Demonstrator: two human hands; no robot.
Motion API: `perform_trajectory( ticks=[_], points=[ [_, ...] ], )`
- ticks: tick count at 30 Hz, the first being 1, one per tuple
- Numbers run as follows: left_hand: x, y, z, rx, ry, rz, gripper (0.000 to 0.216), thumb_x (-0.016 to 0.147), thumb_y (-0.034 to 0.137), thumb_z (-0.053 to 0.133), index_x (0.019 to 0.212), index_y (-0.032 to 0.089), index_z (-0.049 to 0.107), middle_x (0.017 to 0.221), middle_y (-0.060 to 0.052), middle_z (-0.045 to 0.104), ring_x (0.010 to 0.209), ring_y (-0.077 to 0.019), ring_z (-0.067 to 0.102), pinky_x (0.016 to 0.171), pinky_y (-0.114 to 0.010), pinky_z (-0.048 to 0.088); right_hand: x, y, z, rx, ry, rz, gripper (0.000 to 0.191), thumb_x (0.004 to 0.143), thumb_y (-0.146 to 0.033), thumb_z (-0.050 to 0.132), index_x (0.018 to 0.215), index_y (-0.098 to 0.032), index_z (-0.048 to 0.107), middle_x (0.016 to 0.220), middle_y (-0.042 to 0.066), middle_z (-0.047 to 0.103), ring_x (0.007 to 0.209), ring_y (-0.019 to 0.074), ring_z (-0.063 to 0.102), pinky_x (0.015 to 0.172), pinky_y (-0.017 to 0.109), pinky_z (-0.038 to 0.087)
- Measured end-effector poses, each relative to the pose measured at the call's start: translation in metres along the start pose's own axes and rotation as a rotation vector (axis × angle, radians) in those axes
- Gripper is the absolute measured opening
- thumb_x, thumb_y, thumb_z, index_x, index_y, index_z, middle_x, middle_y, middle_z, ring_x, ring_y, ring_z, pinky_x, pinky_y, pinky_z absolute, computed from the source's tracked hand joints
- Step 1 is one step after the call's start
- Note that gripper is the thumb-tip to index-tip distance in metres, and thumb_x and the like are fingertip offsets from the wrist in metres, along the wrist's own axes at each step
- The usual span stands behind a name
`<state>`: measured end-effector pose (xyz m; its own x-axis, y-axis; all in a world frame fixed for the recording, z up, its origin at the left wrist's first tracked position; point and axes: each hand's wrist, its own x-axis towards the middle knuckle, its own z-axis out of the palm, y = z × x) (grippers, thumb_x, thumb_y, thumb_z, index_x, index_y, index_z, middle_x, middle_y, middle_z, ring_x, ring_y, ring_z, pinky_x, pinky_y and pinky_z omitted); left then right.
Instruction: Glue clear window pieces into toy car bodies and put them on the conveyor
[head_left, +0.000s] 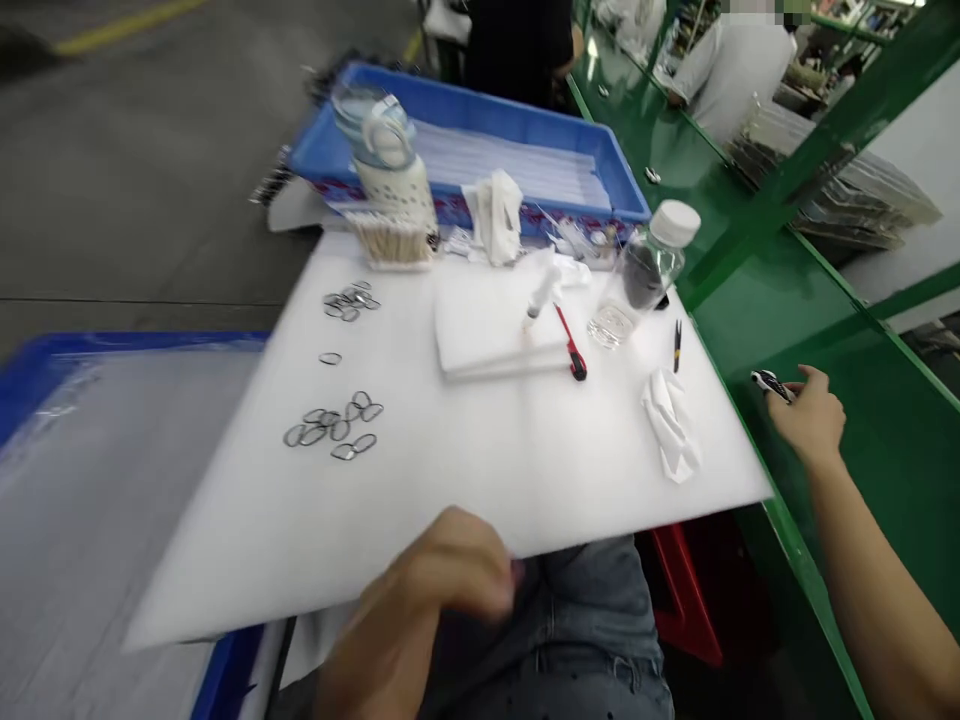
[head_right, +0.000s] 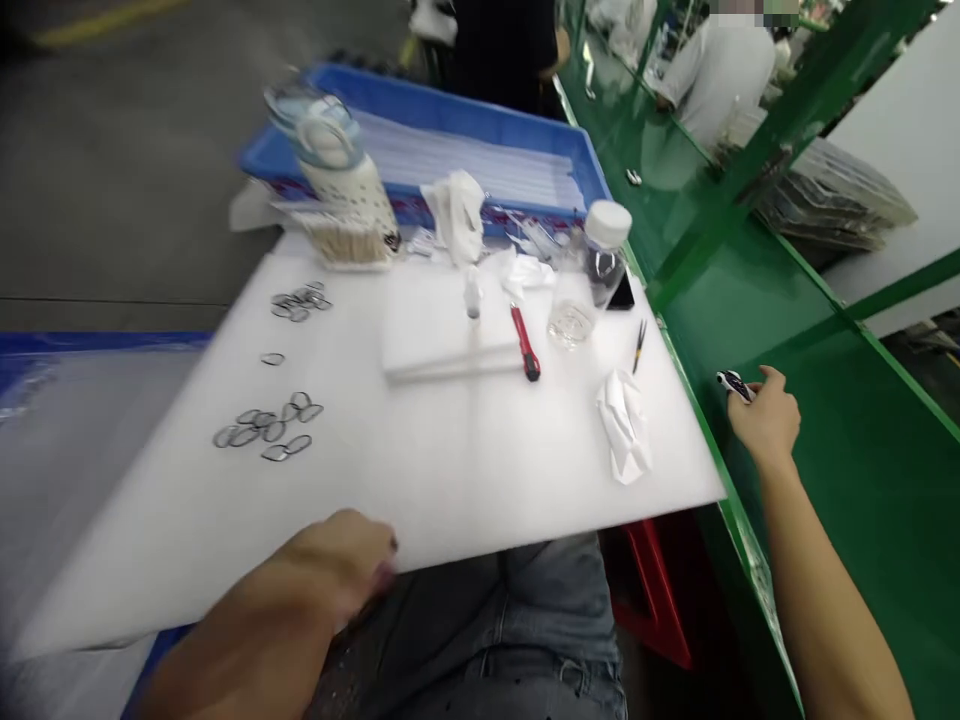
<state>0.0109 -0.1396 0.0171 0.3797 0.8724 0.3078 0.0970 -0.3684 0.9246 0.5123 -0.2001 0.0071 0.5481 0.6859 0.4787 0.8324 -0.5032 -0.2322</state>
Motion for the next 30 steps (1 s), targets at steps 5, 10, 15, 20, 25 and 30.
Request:
perform_trajectory(
  ticks=[5,10,15,20,25,30],
  points=[
    [0.034,-0.028,0.029,0.438,-0.011,0.058,0.037,0.090,0.024,0.059,0.127,0.026,0.055,0.126,-0.008,0.064,0.117,-0.0269,0.062,0.096,-0.043,0.056,-0.036,-0.140,-0.004,0.249,-0.081,-0.514,0.040,0.092,-0.028,0.055,0.131,-0.021,0.051,0.113,0.018,0.066,0.098,0.0311,0.066,0.083,0.050,0.055],
    [0.026,-0.041,0.044,0.533,-0.046,0.140,0.054,0.091,0.012,0.050,0.143,0.025,0.041,0.132,-0.010,0.061,0.119,-0.0254,0.062,0.095,-0.041,0.058,-0.065,-0.254,0.012,0.576,-0.488,-1.179,0.026,0.094,-0.012,0.048,0.114,-0.021,0.062,0.110,0.007,0.071,0.104,0.0185,0.067,0.089,0.035,0.055],
    [0.012,-0.034,0.045,0.504,0.007,0.067,0.050,0.080,0.008,0.067,0.125,0.026,0.057,0.115,-0.007,0.065,0.095,-0.0237,0.070,0.080,-0.037,0.063,-0.022,-0.285,0.025,0.731,-0.336,-0.463,0.017,0.090,-0.027,0.058,0.106,-0.020,0.060,0.098,0.008,0.070,0.086,0.0196,0.066,0.074,0.033,0.053],
    [0.027,-0.038,0.041,0.499,-0.196,0.113,0.069,0.064,0.005,0.081,0.126,0.024,0.060,0.136,-0.012,0.057,0.118,-0.0328,0.061,0.094,-0.050,0.058,0.009,-0.305,0.038,0.477,-0.593,-0.446,0.016,0.093,-0.029,0.051,0.098,-0.017,0.061,0.089,0.011,0.068,0.086,0.0264,0.062,0.073,0.035,0.042],
    [0.050,-0.040,0.035,0.422,-0.276,0.108,0.056,0.065,0.006,0.079,0.117,0.022,0.065,0.128,-0.009,0.066,0.118,-0.0308,0.062,0.099,-0.051,0.055,0.024,-0.302,0.032,0.542,-0.669,-0.425,0.027,0.099,-0.036,0.039,0.097,-0.018,0.060,0.087,0.008,0.068,0.081,0.0219,0.061,0.073,0.033,0.041],
    [0.052,-0.025,0.048,0.255,-0.151,-0.054,0.043,0.065,0.010,0.074,0.107,0.020,0.069,0.103,-0.004,0.074,0.095,-0.0252,0.070,0.087,-0.042,0.059,0.003,-0.283,-0.003,1.133,-0.777,-0.388,0.015,0.093,-0.032,0.053,0.096,-0.020,0.060,0.099,0.006,0.065,0.089,0.0177,0.059,0.079,0.031,0.044]
  ],
)
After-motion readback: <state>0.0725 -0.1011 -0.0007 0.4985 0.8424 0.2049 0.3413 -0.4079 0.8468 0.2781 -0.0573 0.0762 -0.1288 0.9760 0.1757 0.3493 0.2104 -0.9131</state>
